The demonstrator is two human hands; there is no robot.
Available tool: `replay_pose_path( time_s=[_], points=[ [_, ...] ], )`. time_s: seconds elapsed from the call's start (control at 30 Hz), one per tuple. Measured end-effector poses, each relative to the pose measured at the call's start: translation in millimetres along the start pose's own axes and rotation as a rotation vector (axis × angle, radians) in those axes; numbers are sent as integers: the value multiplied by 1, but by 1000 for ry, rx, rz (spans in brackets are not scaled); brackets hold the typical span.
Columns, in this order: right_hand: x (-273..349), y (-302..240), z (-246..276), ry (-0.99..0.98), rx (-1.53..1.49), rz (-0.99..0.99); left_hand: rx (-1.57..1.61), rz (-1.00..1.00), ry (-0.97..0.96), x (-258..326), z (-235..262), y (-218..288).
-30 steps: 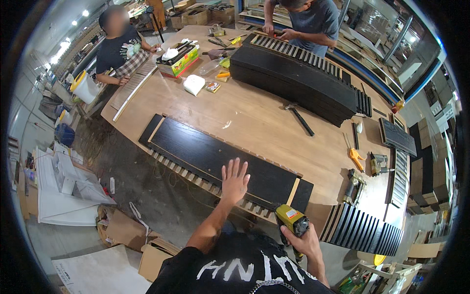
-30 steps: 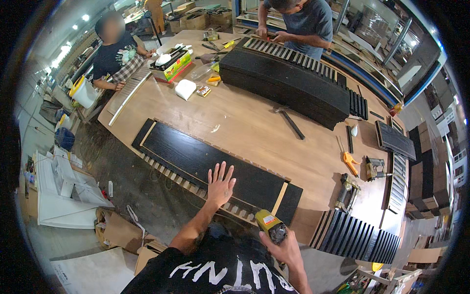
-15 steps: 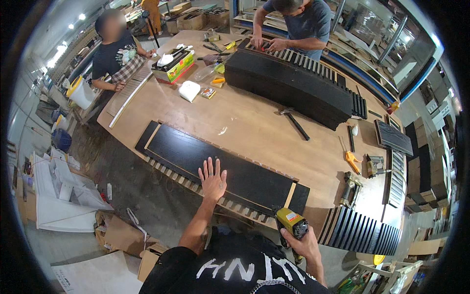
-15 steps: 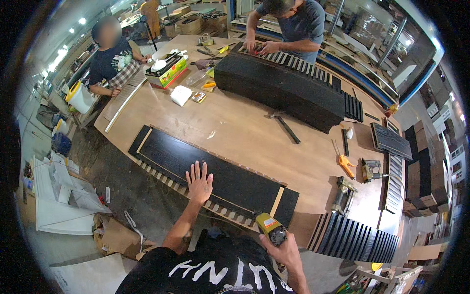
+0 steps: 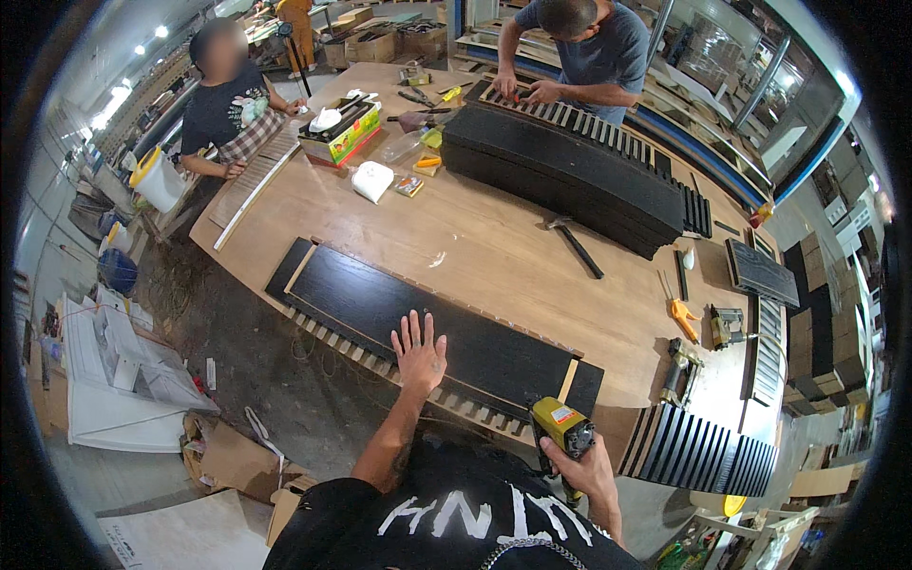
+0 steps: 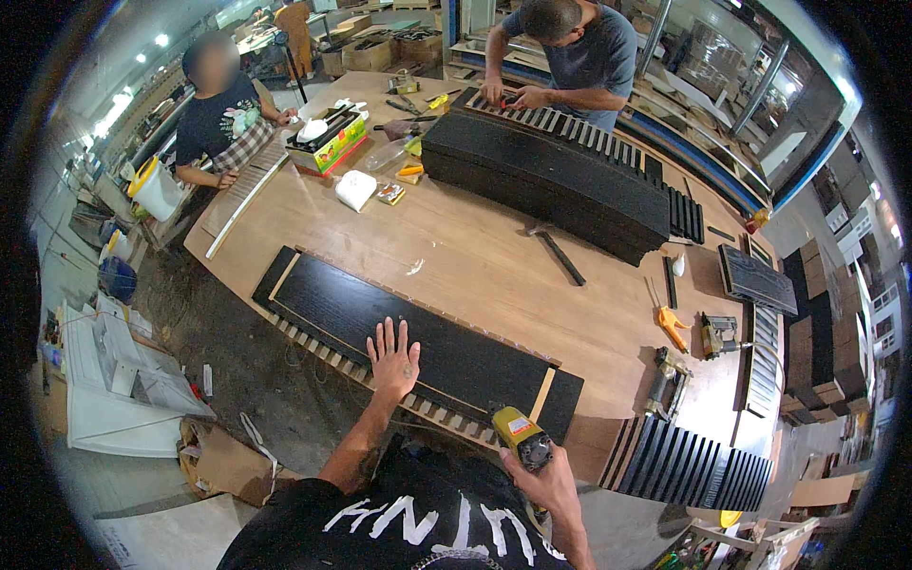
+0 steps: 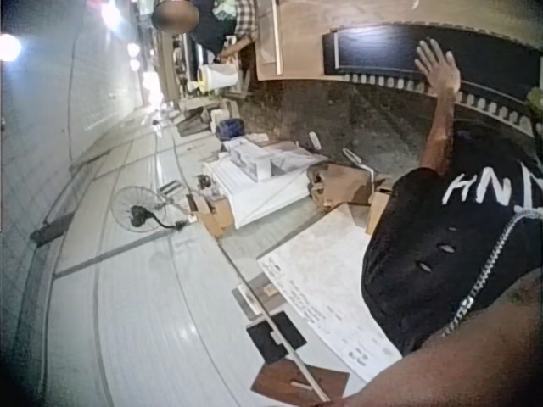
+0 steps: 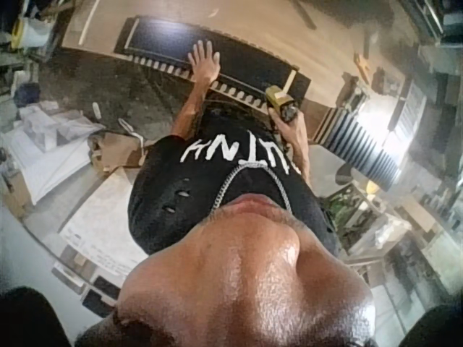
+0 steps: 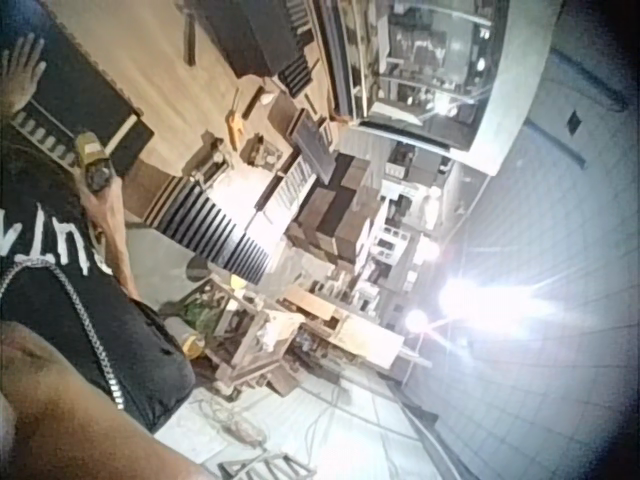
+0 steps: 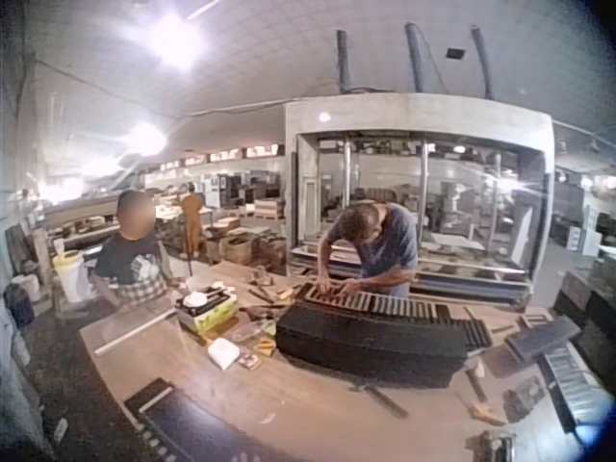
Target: The person marks a wood panel with a marker, aligns it with a wooden slatted component, and secures it using a pneumatic nail gun.
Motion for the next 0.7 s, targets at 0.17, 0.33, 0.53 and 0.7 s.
replay_pose_path(
  time_s=[0.17,0.33,0.53,0.7],
  points=[
    [-2,-4,-7,-10,30,-33,13,-26,63,2,3,1],
    [-4,-16,-12,-22,61,-37,29,-37,96,3,5,2],
    [-9,-11,-18,-1,68,-9,27,-42,142,3,4,2],
    [-10,-18,-22,-6,55,11,44,-35,147,4,9,4]
  ],
)
Point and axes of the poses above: each hand's wrist, its own x-axis away from the middle knuckle, its own z-axis out of the back of the hand, y = z × x, the point moved 5 cm from there along -x, towards the middle knuckle, and after that the axes turned 3 degrees about -z, right-handed, at the moved point
